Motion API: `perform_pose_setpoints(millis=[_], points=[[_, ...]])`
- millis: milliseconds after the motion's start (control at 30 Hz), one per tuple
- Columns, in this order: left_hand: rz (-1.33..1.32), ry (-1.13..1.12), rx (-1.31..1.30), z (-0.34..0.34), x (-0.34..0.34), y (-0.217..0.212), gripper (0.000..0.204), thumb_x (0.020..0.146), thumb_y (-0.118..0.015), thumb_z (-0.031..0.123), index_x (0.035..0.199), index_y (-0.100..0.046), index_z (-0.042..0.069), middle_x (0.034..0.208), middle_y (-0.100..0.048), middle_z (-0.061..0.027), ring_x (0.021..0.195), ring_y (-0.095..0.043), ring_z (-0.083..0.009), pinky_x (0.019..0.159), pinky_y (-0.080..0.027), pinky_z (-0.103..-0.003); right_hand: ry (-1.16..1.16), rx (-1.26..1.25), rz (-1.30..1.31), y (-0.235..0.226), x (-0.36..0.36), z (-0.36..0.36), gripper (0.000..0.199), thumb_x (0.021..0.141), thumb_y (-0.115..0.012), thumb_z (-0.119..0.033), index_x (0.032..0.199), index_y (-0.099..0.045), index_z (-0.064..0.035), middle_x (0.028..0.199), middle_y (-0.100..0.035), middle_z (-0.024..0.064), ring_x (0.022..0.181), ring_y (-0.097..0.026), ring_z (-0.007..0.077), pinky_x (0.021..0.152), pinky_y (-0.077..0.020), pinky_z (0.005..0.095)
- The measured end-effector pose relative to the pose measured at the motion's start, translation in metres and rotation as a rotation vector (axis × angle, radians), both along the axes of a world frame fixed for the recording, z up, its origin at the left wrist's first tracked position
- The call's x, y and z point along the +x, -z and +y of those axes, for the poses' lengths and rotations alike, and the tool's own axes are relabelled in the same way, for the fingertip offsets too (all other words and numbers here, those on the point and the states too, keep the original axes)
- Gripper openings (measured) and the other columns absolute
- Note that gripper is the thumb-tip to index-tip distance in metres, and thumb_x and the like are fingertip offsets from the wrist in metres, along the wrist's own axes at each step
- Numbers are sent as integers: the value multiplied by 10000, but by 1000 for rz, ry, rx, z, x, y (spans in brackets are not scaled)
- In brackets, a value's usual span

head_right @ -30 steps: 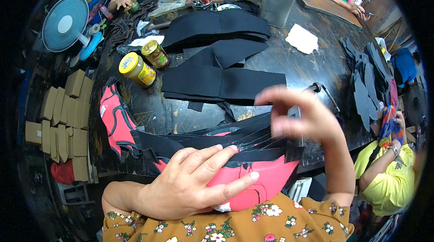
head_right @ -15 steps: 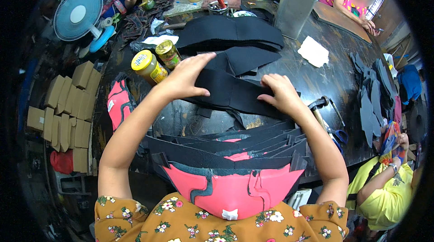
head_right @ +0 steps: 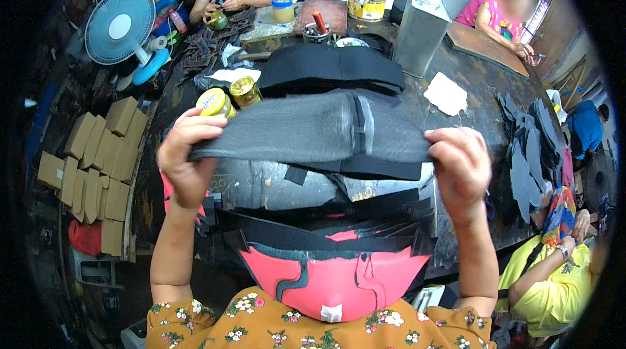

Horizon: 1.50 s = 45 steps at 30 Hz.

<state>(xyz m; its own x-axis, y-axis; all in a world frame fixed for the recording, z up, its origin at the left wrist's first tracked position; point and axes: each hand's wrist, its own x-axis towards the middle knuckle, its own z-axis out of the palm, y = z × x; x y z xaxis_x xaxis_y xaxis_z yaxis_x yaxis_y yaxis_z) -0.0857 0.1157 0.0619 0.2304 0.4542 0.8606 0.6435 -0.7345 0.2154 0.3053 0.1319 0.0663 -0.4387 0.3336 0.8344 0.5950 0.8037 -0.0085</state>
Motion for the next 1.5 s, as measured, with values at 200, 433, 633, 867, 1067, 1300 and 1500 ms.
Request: perform_pose_setpoints(millis=[200,433,633,867,1067,1300,1500], points=[[-846,-466,-152,-95,8,-43,507,907,-736,262,1325,-553,42,1183,-628,-130,1029,-650,-220,894,-558,-361,-101,-523,434,-61,29,-66,194,911,-701,-148,969,-681,36,928,-692,126,821,-644,171,752,-490,274],[-710,310,-647,-149,-25,-16,433,695,-881,53,938,-524,12,746,-565,-41,581,-525,-106,536,-409,-234,-729,-808,-35,-46,41,-74,263,778,-861,-224,787,-690,-25,649,-669,58,438,-581,160,407,-421,281],[-693,-9,-1014,-140,-12,71,356,817,-822,74,1017,-530,42,921,-565,-6,841,-536,-74,753,-452,-236,-229,-1060,-116,25,15,-68,402,679,-895,-296,784,-619,-24,687,-615,86,611,-622,290,570,-462,340],[-498,-332,-808,-103,-78,68,479,767,-882,126,1096,-539,61,777,-560,29,686,-534,-44,590,-435,-213,-64,-1190,159,39,38,-65,942,513,-831,-765,1031,-639,-2,911,-562,42,748,-504,139,647,-397,271],[-208,-1095,-931,-31,-181,81,1095,700,-771,714,1457,-432,0,1182,-669,-268,1009,-694,-344,885,-545,-426,-88,-991,391,17,33,-47,1009,714,-668,-792,1269,-535,40,963,-522,52,846,-510,135,734,-405,271],[113,-1145,-656,-28,-150,108,741,704,-842,455,1312,-627,91,1258,-641,-196,1188,-589,-382,975,-490,-504,-64,-1067,313,7,19,-46,969,706,-726,-748,1260,-554,28,937,-532,43,846,-525,134,732,-425,263],[23,-1031,-369,-41,-144,99,522,722,-837,159,1214,-679,83,1219,-660,-162,1103,-625,-357,948,-503,-483,-98,-1028,329,-1,12,-39,775,765,-766,-558,1248,-578,18,922,-537,31,832,-526,116,721,-427,254]])
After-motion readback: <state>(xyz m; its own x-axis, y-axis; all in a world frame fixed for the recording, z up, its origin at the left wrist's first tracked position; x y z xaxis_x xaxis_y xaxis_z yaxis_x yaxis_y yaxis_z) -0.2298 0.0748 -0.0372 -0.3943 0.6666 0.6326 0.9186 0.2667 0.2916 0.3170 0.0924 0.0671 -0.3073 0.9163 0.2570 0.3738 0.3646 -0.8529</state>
